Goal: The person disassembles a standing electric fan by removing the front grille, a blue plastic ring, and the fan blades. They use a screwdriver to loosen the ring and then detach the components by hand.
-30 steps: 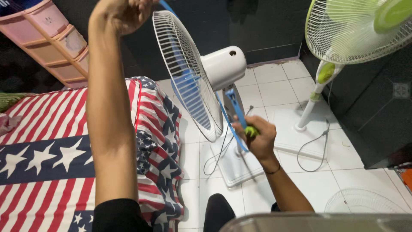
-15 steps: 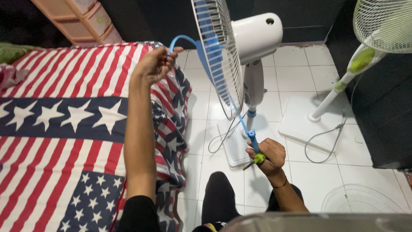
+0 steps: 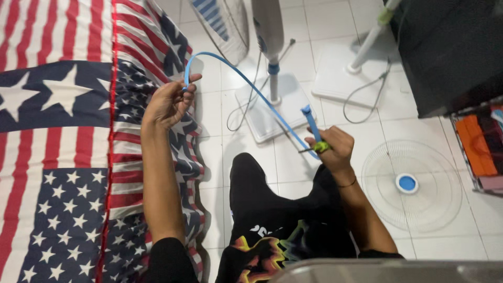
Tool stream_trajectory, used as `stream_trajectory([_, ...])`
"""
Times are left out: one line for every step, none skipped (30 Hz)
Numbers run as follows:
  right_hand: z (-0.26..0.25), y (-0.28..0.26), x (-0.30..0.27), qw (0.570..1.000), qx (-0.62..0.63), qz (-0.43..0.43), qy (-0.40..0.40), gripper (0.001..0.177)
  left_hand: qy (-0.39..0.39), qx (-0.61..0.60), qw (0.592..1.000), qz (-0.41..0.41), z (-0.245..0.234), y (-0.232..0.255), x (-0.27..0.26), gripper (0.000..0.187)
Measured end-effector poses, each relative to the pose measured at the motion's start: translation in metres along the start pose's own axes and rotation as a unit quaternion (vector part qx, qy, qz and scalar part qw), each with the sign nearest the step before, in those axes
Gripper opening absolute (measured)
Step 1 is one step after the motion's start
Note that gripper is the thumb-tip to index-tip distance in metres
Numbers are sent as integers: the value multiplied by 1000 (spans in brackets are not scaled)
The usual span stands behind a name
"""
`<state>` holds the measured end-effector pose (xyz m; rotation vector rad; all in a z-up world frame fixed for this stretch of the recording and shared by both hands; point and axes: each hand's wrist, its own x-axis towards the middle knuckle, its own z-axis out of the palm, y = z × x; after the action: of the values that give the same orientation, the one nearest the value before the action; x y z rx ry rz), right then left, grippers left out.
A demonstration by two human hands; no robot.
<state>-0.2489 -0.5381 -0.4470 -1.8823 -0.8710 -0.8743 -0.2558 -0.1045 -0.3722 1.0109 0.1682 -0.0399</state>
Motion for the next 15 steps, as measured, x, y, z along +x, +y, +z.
stream_trajectory([-7,3,-4,1000,-1,14,0,28,5,3,1000,0,2,-8,-5,38])
stream_trajectory([-13,5,-7,1000,-1,24,-1,28,-2,6,1000,-4,5,-17,-8,39])
stream_trajectory([-20,7,-10,999,-1,35,-2,29,-10,8,1000,-8,6,-25,-11,41])
stream_trajectory([-25,9,-12,999,-4,43,-3,29,-18,12,1000,-12,7,-32,-14,44])
stream_trajectory([-29,10,-15,999,-6,51,-5,29,-11,15,1000,-8,7,-39,-17,43])
stream_trajectory([-33,11,-17,998,-9,60,-6,28,-4,19,1000,-5,7,-47,-20,42])
stream_trajectory([-37,13,-18,998,-13,59,-5,29,2,23,1000,-2,6,-54,-22,41])
stream_trajectory([-41,15,-19,998,-18,59,-3,29,9,27,1000,-7,7,-61,-23,42])
stream_trajectory([-45,17,-20,998,-22,59,-1,29,15,31,999,-13,7,-67,-24,43])
stream_trajectory([-49,18,-21,997,-26,73,-3,29,21,35,999,-18,7,-73,-24,43])
stream_trajectory([-52,18,-23,996,-31,87,-4,29,10,37,999,-19,7,-80,-26,43])
stream_trajectory([-56,18,-24,994,-34,100,-5,29,-2,39,999,-19,8,-85,-27,43])
stream_trajectory([-60,17,-25,993,-33,112,-2,28,-14,41,999,-19,9,-90,-27,43])
stream_trajectory([-64,16,-26,992,-29,122,1,28,-19,45,998,-26,10,-93,-27,43])
stream_trajectory([-66,15,-27,991,-25,132,3,27,-24,49,998,-33,12,-97,-27,43])
